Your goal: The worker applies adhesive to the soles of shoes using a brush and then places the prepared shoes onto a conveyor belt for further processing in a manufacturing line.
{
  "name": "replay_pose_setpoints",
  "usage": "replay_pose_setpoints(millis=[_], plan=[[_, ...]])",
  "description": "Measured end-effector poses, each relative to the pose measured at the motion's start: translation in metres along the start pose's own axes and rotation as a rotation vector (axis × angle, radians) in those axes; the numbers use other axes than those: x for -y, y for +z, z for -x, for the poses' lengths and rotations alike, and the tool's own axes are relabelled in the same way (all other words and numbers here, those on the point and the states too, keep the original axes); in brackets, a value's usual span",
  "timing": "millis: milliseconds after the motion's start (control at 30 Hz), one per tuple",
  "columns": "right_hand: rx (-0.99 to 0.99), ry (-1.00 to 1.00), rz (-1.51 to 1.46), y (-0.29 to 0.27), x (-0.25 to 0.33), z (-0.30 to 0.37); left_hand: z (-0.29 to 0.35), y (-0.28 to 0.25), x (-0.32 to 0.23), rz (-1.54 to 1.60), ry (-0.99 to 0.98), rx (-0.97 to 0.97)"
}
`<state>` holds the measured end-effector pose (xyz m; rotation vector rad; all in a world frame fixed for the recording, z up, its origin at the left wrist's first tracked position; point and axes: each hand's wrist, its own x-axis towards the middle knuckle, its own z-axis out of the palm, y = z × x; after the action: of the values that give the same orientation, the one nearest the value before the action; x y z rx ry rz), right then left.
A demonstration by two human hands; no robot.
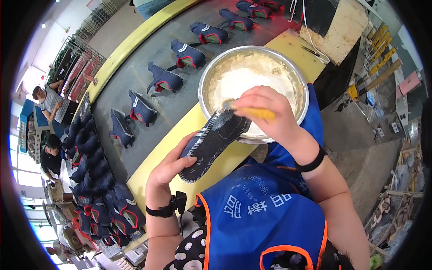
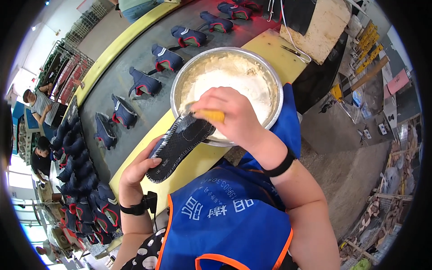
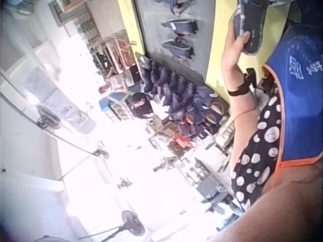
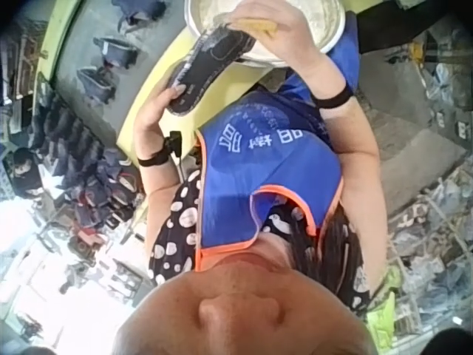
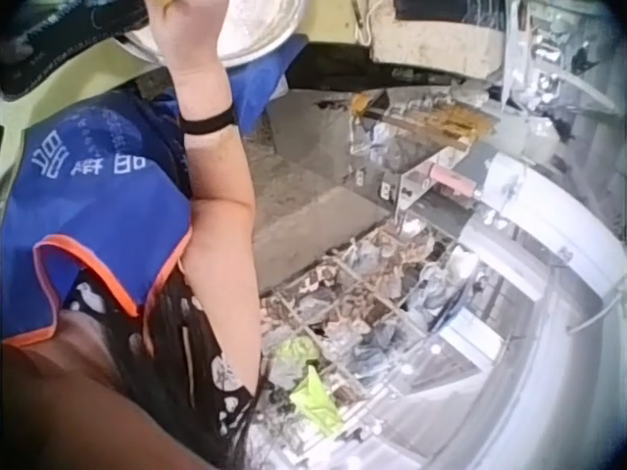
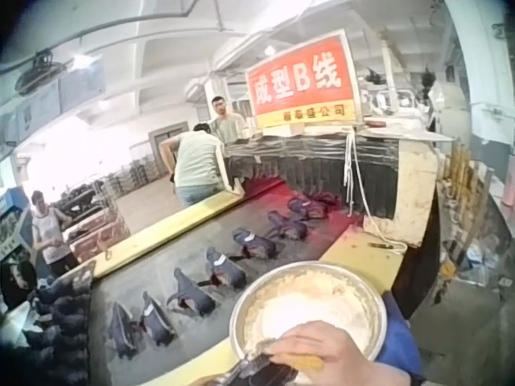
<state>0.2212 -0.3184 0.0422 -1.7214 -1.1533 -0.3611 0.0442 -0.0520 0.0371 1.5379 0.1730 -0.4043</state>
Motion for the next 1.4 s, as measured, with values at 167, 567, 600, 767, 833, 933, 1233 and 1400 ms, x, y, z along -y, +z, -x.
replay_pose_setpoints(millis=[167,567,600,767,833,933,1233,1400], plan=[[-0.036,0.500,0.123,-0.006,-0.010,0.007,0.004,0.009,0.006,0.052,0.031,-0.034],[-0.124,0.449,0.188,0.002,0.002,0.015,0.011,0.029,0.020,0.056,0.092,-0.092],[-0.153,0.444,0.167,0.002,0.002,0.015,0.012,0.031,0.021,0.050,0.091,-0.099],[-0.128,0.526,0.050,0.011,0.017,0.025,0.013,0.042,0.026,0.026,0.084,-0.147],[-0.113,0.583,0.004,0.014,0.031,0.036,0.015,0.047,0.029,0.037,0.109,-0.151],[-0.091,0.610,-0.196,0.017,0.053,0.053,0.016,0.051,0.033,0.062,0.112,-0.171],[-0.066,0.620,0.035,0.002,-0.005,0.019,0.016,0.044,0.034,-0.140,0.166,-0.147],[-0.108,0.446,0.012,0.009,-0.020,0.002,0.015,0.025,0.035,-0.025,0.117,-0.096]])
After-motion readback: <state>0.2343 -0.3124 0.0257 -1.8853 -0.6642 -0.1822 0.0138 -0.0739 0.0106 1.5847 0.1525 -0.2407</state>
